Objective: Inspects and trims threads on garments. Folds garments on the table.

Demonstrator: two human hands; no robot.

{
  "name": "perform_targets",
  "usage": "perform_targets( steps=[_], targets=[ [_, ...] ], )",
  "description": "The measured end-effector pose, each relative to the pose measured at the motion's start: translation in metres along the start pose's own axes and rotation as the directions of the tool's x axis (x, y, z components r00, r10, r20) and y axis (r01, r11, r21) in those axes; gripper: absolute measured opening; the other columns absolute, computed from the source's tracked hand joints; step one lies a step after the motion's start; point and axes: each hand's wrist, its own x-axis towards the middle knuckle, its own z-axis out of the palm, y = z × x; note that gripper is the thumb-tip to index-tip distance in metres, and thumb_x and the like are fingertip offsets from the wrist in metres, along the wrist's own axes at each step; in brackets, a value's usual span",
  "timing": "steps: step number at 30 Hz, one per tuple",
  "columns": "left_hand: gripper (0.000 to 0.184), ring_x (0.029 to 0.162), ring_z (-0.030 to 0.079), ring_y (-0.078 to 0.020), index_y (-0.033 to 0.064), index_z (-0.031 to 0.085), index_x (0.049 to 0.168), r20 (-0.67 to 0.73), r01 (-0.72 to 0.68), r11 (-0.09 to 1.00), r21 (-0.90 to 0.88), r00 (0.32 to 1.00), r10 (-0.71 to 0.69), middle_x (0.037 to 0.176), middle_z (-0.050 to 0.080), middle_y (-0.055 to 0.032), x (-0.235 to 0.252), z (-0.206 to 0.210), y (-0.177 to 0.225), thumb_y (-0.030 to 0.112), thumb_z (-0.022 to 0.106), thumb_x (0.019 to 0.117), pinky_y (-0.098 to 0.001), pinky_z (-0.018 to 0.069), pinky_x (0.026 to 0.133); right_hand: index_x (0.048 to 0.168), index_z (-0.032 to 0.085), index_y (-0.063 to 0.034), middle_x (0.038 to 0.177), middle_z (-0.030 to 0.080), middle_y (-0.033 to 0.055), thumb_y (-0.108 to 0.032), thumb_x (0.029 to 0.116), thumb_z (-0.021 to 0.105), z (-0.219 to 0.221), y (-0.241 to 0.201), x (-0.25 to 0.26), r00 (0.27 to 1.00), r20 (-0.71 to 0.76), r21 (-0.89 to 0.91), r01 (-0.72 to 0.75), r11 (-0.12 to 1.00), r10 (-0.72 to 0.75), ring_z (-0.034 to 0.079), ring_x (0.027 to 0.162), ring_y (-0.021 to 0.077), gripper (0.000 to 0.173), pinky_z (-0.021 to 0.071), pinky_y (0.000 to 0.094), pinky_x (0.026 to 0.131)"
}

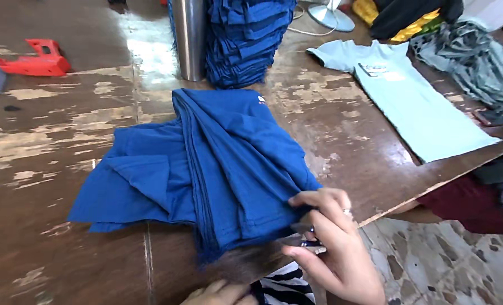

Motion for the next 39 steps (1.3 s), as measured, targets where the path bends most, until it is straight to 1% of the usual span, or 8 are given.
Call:
perform_targets(
  steps=[5, 12, 15, 19, 26, 30, 35, 39],
  targets=[
    [0.017, 0.090, 0.073, -0.0284, 0.0073, 0.074, 0.100, -0.260, 0.050, 0.972, 0.228, 0.965, 0.011, 0.090, 0.076, -0.0098, 0.000, -0.008, 0.009, 0.006, 0.057, 0.1002, -0.0443, 0.0565, 0.075, 0.093, 0.052, -0.0160, 0.110, 0.072, -0.0001, -0.030, 0.0970, 0.069, 0.015, -0.009, 0.019, 0.994, -0.086, 0.106, 0.072, 0.992, -0.063, 0.060, 0.110, 0.0137, 0.022, 0.0391, 0.0360, 0.097],
    [0.019, 0.102, 0.065, -0.0140, 0.0084, 0.075, 0.108, -0.801, 0.113, 0.966, 0.231, 0.586, 0.123, 0.102, 0.075, -0.0028, 0.037, 0.003, -0.022, 0.021, 0.065, 0.0977, -0.0236, 0.0487, 0.094, 0.103, 0.061, 0.0028, 0.090, 0.065, 0.0067, -0.017, 0.0959, 0.068, -0.047, 0.065, 0.048, 0.842, -0.535, -0.140, -0.167, 0.976, 0.067, 0.057, 0.073, 0.0032, 0.023, 0.0461, 0.0188, 0.062],
    [0.016, 0.097, 0.065, -0.0091, 0.0063, 0.076, 0.101, -0.858, 0.087, 0.986, 0.145, 0.507, 0.082, 0.095, 0.075, -0.0019, 0.044, 0.007, -0.028, 0.013, 0.062, 0.0968, -0.0192, 0.0489, 0.092, 0.103, 0.056, -0.0133, 0.097, 0.065, -0.0061, -0.023, 0.0977, 0.068, -0.039, 0.040, 0.035, 0.908, -0.409, 0.062, -0.076, 0.995, 0.095, 0.062, 0.081, -0.0016, 0.016, 0.0509, 0.0155, 0.068],
    [0.014, 0.093, 0.065, -0.0063, 0.0051, 0.075, 0.099, -0.882, 0.054, 0.990, 0.131, 0.462, 0.092, 0.090, 0.074, -0.0020, 0.049, 0.005, -0.027, 0.015, 0.065, 0.0970, -0.0167, 0.0505, 0.086, 0.102, 0.062, -0.0096, 0.097, 0.073, 0.0022, -0.019, 0.0933, 0.069, 0.008, 0.004, 0.025, 0.999, -0.033, 0.272, 0.048, 0.961, -0.041, 0.066, 0.090, 0.0098, 0.015, 0.0518, 0.0293, 0.082],
    [0.026, 0.091, 0.065, -0.0068, 0.0091, 0.078, 0.108, -0.847, 0.174, 0.966, 0.190, 0.526, 0.072, 0.098, 0.071, -0.0063, 0.053, -0.002, -0.025, 0.014, 0.061, 0.0885, -0.0140, 0.0514, 0.081, 0.091, 0.050, -0.0099, 0.087, 0.068, 0.0028, -0.010, 0.0954, 0.067, 0.012, -0.001, 0.046, 0.934, -0.351, 0.170, 0.128, 0.977, -0.062, 0.062, 0.076, 0.0055, 0.017, 0.0497, 0.0204, 0.072],
    [0.036, 0.093, 0.068, -0.0018, -0.0077, 0.063, 0.128, -0.854, -0.249, 0.960, -0.129, 0.520, 0.020, 0.106, 0.074, -0.0061, 0.068, -0.001, -0.023, 0.001, 0.056, 0.0931, -0.0153, 0.0562, 0.083, 0.088, 0.057, -0.0027, 0.083, 0.062, 0.0061, -0.006, 0.0919, 0.062, 0.041, 0.012, 0.052, 0.971, -0.237, 0.134, 0.001, 0.991, 0.031, 0.057, 0.071, 0.0051, 0.007, 0.0488, 0.0162, 0.064],
    [0.052, 0.106, 0.069, -0.0123, 0.0054, 0.047, 0.134, -0.807, -0.663, 0.480, -0.574, 0.556, -0.197, 0.118, 0.071, -0.0041, 0.074, 0.008, -0.026, -0.014, 0.054, 0.0861, -0.0301, 0.0569, 0.095, 0.089, 0.059, 0.0010, 0.080, 0.058, 0.0030, -0.016, 0.0906, 0.069, 0.041, 0.021, 0.032, 0.979, -0.145, 0.370, -0.080, 0.925, 0.143, 0.050, 0.071, -0.0010, 0.020, 0.0422, 0.0121, 0.064],
    [0.049, 0.106, 0.067, -0.0058, 0.0182, 0.066, 0.124, -0.880, -0.656, 0.617, -0.434, 0.456, -0.134, 0.123, 0.068, 0.0065, 0.081, 0.019, -0.027, -0.002, 0.079, 0.0816, -0.0232, 0.0579, 0.091, 0.088, 0.052, -0.0050, 0.092, 0.055, 0.0024, -0.030, 0.1010, 0.061, 0.033, 0.019, 0.019, 0.989, -0.099, 0.512, -0.043, 0.858, 0.108, 0.050, 0.081, -0.0023, 0.030, 0.0424, 0.0116, 0.072]
  ],
)
